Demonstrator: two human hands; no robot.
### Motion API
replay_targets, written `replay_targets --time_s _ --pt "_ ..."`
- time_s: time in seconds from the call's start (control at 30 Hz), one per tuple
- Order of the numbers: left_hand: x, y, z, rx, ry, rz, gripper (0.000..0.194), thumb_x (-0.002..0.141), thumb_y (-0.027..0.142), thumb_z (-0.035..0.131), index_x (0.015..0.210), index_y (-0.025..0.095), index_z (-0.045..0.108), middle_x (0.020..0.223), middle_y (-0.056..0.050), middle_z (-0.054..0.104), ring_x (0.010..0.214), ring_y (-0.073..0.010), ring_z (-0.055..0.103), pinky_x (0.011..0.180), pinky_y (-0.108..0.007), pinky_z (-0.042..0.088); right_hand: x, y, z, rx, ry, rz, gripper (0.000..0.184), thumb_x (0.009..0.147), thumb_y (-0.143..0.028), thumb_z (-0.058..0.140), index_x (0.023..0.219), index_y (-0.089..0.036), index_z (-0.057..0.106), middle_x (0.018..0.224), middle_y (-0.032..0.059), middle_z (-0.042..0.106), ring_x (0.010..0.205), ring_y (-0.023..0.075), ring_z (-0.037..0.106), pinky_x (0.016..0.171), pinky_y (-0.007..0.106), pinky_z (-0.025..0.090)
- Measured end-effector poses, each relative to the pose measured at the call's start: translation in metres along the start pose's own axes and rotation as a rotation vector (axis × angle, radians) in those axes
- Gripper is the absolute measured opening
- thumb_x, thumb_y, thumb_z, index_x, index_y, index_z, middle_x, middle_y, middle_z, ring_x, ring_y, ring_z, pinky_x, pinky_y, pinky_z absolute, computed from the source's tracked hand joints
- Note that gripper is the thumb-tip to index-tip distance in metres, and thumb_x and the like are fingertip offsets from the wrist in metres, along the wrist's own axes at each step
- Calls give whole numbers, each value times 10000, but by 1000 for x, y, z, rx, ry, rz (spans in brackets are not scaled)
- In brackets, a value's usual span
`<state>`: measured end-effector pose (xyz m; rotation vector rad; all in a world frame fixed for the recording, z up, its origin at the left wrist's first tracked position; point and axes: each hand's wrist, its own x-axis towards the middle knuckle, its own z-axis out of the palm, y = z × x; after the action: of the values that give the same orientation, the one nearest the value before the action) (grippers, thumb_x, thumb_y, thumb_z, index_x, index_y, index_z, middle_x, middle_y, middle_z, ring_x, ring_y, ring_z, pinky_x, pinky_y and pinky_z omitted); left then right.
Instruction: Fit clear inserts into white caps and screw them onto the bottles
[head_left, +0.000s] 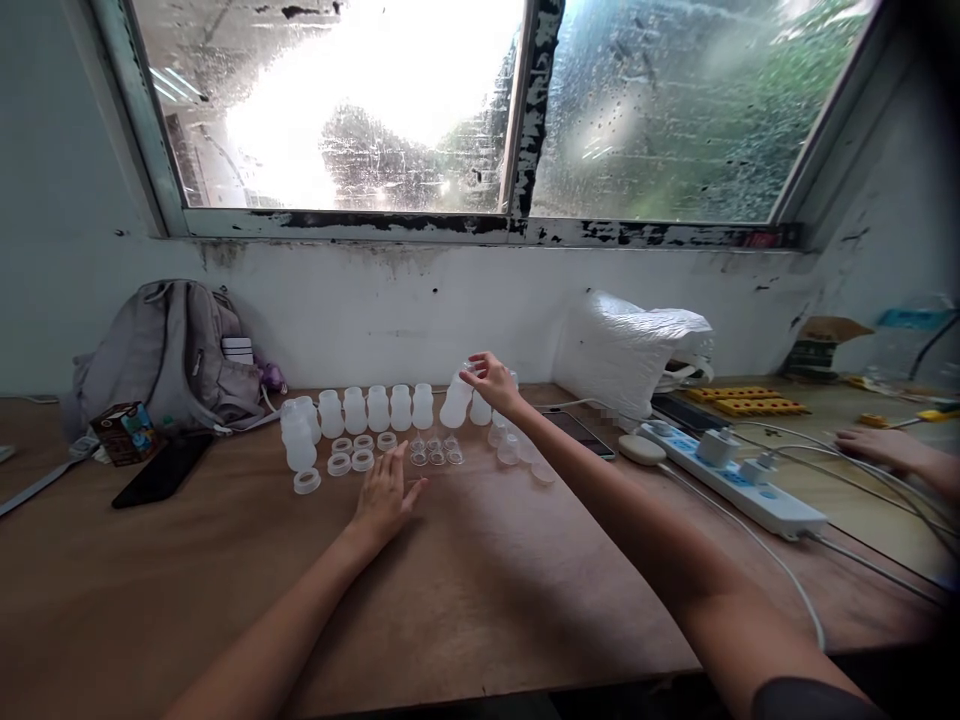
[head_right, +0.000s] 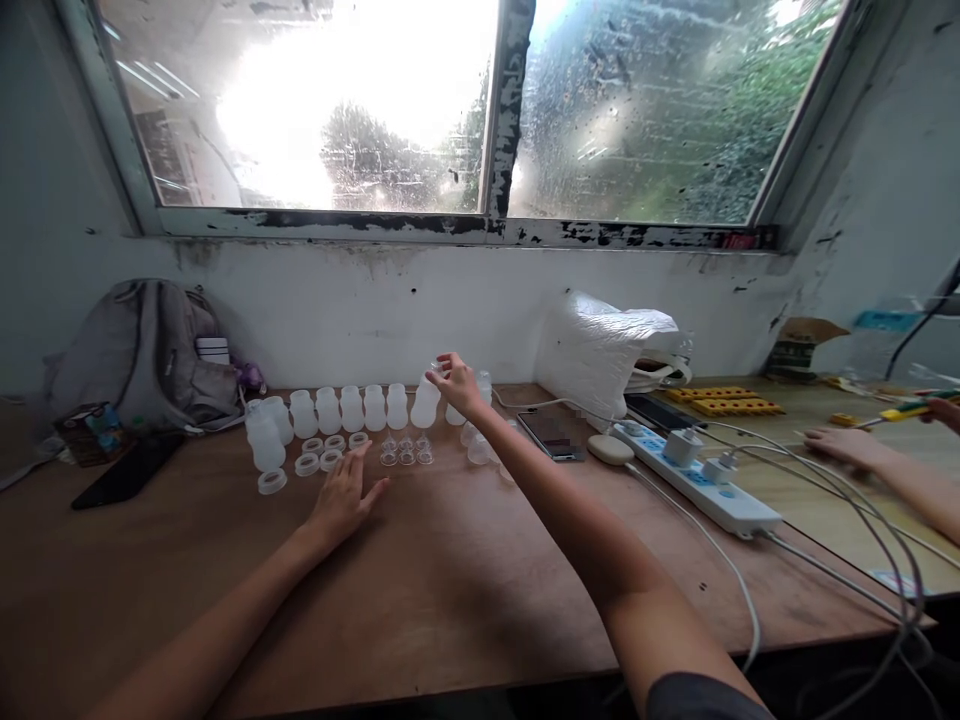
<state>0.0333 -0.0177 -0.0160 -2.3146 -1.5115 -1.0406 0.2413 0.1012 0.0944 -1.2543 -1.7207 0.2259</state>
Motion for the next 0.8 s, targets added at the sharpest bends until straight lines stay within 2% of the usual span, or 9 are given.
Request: replay_targets --time_s 0.1,0.27,0.5,0.8 --pt "-1 -2 2 33 -43 -3 468 795 398 382 1196 170 302 1129 -101 466 1069 -218 420 872 -370 345 20 4 8 -240 -81 -37 284 709 -297 528 961 -174 482 884 71 579 827 178 512 695 293 378" --pt "0 -7 3 105 -96 -65 472 798 413 358 1184 141 343 1132 -124 466 1054 -242 422 856 -384 344 34 16 26 -516 -171 -84 268 751 -291 486 997 -190 448 922 84 586 1010 232 420 801 367 289" --pt "0 -16 4 176 -136 -127 473 795 430 341 1174 150 374 1116 -123 483 1023 -267 426 831 -414 332 40 35 38 -595 -224 -53 239 779 -278 439 1008 -211 427 919 82 593 1053 252 385 872 481 149" --pt "2 -24 4 222 -161 -205 489 790 453 319 1156 138 391 1126 -150 477 1044 -275 406 849 -445 301 39 47 36 -627 -255 -31 252 801 -292 407 1040 -214 416 938 100 581 1061 252 381 888 537 77"
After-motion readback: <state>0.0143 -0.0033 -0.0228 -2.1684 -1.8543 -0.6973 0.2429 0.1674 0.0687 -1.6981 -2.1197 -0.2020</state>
